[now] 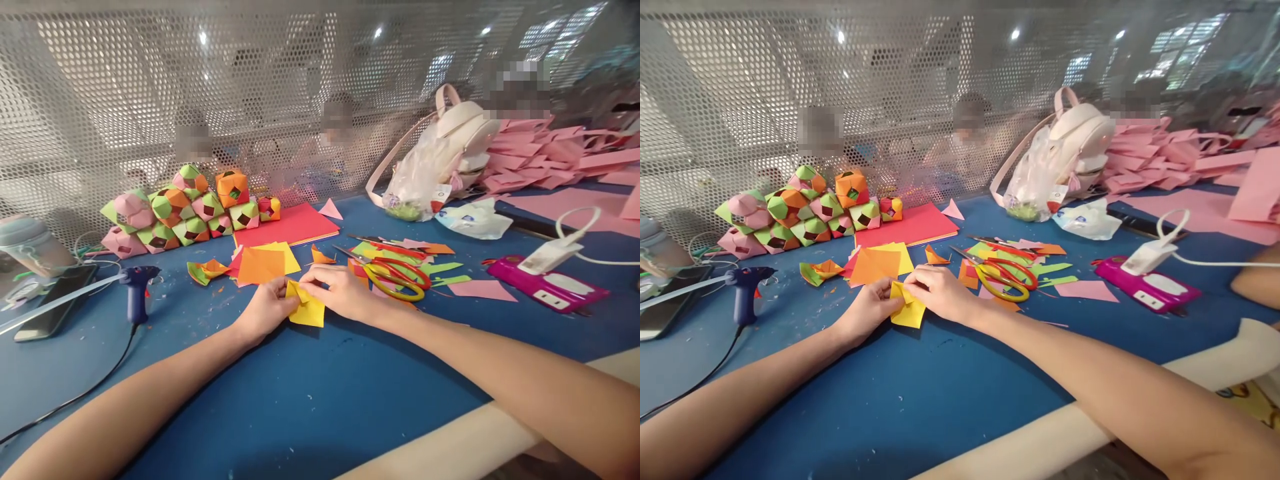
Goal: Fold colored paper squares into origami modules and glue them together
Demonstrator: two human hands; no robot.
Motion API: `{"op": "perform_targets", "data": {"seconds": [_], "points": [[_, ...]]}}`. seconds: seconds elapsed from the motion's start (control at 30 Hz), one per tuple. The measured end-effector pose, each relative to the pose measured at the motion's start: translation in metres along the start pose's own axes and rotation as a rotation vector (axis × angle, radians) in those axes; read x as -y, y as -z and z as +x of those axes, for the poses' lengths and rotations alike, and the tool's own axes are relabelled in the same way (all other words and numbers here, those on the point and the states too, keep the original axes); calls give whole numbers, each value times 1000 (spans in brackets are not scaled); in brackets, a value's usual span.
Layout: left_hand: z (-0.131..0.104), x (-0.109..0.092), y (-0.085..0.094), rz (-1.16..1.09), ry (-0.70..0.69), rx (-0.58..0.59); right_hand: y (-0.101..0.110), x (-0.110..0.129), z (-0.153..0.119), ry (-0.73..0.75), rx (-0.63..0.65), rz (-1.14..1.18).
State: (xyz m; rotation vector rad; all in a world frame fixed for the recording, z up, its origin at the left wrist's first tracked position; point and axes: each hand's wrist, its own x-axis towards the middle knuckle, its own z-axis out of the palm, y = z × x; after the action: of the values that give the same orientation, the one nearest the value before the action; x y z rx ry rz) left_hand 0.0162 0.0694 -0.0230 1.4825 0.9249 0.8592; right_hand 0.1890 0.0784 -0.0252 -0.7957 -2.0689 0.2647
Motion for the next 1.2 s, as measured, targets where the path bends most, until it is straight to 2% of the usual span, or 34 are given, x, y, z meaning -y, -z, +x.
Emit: {"op": "perform_targets", "data": {"seconds": [0.37,0.5,0.63,0.77,0.87,1.07,1.2], "points": [[0,-2,10,27,9,77,0,9,1,79,-15,-30],[-1,-2,8,129,21,76,1,13,2,24,-18,23],[0,-3,7,264,-26,76,2,15,3,-39,21,98],[1,-5,6,369,-81,64,0,16,3,-86,-12,107],[-1,-5,4,411,-116,14,-1,19,3,-90,-42,95],[-3,-6,0,237,-109,-264,-1,21,4,-231,-43,34],[-3,-6,0,286,-98,-289,-4,17,2,-156,-84,-17]]}}
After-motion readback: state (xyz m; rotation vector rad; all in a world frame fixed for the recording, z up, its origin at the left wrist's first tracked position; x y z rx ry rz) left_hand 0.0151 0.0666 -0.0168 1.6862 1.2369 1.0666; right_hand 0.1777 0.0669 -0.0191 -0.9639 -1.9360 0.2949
